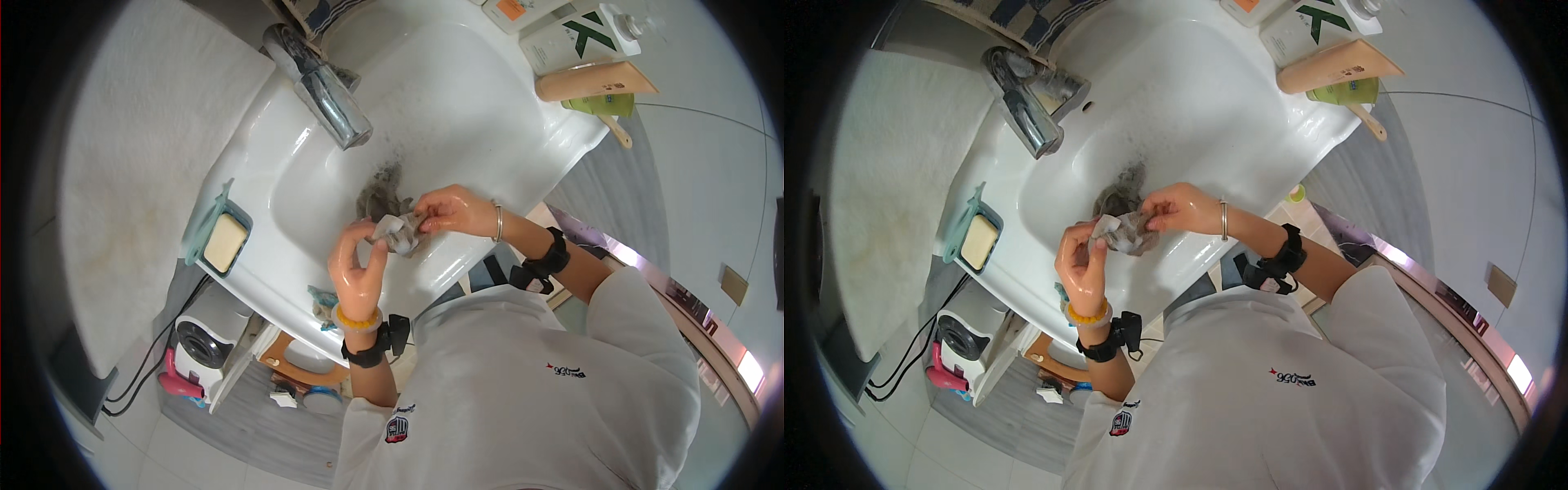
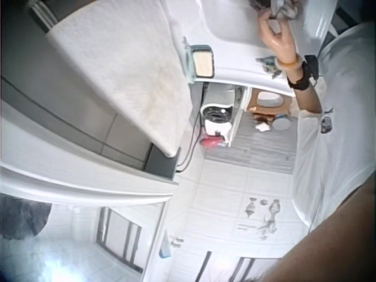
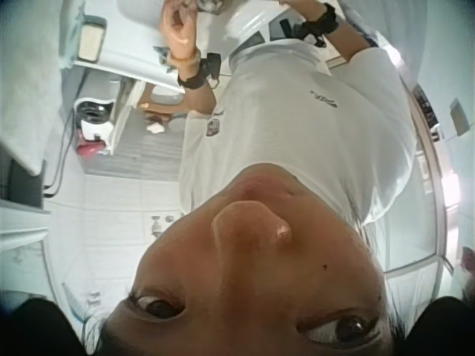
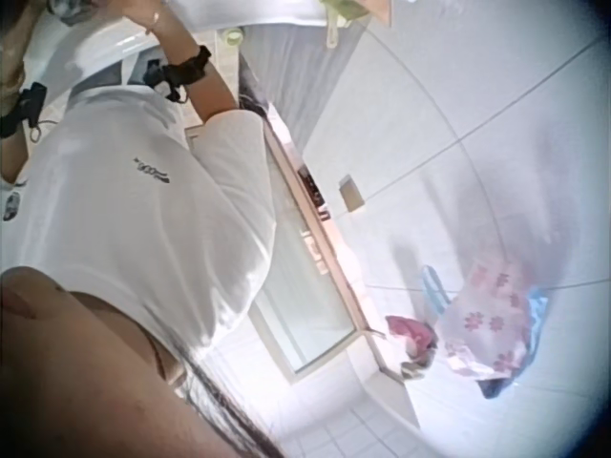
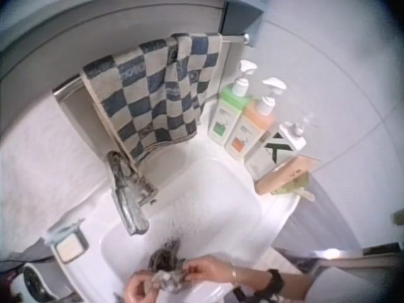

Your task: Washing a dirty rag in a sink with water and soap.

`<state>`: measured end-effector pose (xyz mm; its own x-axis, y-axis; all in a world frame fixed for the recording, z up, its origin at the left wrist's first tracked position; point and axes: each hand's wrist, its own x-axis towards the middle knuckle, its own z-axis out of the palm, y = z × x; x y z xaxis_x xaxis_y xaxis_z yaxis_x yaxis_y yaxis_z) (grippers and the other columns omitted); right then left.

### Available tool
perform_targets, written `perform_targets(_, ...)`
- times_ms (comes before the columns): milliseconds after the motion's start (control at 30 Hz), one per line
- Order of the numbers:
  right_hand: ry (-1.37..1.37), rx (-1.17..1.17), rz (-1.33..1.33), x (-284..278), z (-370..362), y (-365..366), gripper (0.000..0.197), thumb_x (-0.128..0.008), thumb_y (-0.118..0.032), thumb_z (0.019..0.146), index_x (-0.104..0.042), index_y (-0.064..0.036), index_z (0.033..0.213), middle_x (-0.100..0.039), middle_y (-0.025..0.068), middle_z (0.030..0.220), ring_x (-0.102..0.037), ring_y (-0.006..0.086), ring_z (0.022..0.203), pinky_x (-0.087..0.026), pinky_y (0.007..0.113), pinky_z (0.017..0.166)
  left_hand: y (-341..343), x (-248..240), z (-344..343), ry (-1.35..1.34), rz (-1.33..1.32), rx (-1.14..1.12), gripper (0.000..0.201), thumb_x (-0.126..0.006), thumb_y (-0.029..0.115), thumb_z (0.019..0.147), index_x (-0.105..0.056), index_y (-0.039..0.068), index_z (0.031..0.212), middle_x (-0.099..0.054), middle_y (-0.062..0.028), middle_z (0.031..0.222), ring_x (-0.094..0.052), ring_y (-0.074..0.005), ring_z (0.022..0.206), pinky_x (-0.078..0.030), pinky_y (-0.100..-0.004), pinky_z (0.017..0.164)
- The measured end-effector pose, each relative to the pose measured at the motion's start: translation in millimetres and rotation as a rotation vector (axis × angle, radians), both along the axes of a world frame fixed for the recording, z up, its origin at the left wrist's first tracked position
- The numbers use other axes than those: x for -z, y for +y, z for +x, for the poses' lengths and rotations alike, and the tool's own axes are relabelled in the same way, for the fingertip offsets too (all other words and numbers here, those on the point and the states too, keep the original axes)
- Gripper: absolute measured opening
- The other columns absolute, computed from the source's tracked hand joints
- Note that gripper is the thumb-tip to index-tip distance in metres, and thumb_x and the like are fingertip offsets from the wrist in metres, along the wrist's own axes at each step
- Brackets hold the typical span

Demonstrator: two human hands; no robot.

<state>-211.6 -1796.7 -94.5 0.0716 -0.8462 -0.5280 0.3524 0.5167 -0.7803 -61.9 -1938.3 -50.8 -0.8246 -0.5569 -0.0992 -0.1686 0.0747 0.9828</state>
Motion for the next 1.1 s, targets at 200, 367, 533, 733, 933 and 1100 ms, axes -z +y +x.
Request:
perform_targets(200,1.143,0.173,-0.539,-21,-24,-1,0.030,-0.064,-0.019,0.069,-0.049,-0.0034,0.089,-0.052,0.0064,0.086,-0.048,0.0268,0.083,-0.038,0.035,0.073,0,-22,4,-0.155,-0.208,0.067,0.010,-0.056,0.002,0.074,-0.051,-0.001,0.081,-0.055,-0.0119,0.073,-0.051,-0.0235,0.060,-0.041,-0.0299,0.057)
perform_targets(367,0.929,-0.228,-0.236,-30,-37,16,0.024,-0.060,-0.023,0.073,-0.050,-0.0061,0.086,-0.052,0.0078,0.080,-0.047,0.0252,0.087,-0.037,0.036,0.069,-7,-31,5,-0.151,-0.358,0.215,0.011,-0.058,0.006,0.074,-0.052,0.000,0.082,-0.055,-0.0128,0.072,-0.051,-0.0250,0.058,-0.040,-0.0311,0.054)
perform_targets(533,1.004,-0.377,-0.292,-34,-67,31,0.022,-0.061,-0.022,0.071,-0.052,-0.0047,0.080,-0.051,0.0066,0.085,-0.046,0.0231,0.087,-0.037,0.035,0.073,-17,-37,9,-0.224,-0.314,0.310,0.020,-0.061,0.006,0.071,-0.052,0.000,0.088,-0.055,-0.0121,0.073,-0.050,-0.0213,0.058,-0.041,-0.0257,0.057)
perform_targets(733,0.560,0.165,-0.689,-35,-73,36,0.019,-0.057,-0.020,0.075,-0.051,-0.0029,0.070,-0.053,0.0112,0.093,-0.048,0.0230,0.095,-0.036,0.037,0.085,-6,-17,9,-0.335,-0.402,0.398,0.038,-0.067,0.003,0.059,-0.053,-0.001,0.094,-0.053,-0.0140,0.087,-0.049,-0.0307,0.081,-0.042,-0.0337,0.071)
perform_targets(933,0.261,0.619,-0.440,-18,-61,42,0.017,-0.047,-0.017,0.085,-0.048,-0.0011,0.082,-0.055,0.0036,0.085,-0.050,0.0103,0.080,-0.040,0.025,0.075,-18,24,21,-0.283,-0.420,0.474,0.031,-0.063,0.002,0.062,-0.054,-0.001,0.092,-0.053,-0.0119,0.094,-0.049,-0.0290,0.091,-0.041,-0.0349,0.077)
perform_targets(1100,0.463,1.204,0.030,-20,1,-6,0.020,-0.050,-0.020,0.084,-0.050,-0.0007,0.089,-0.051,0.0021,0.072,-0.047,0.0066,0.069,-0.040,0.021,0.060,12,32,3,0.083,0.692,-0.223,0.035,-0.053,0.019,0.081,-0.046,0.003,0.112,-0.051,-0.0090,0.111,-0.046,-0.0238,0.102,-0.035,-0.0356,0.088)
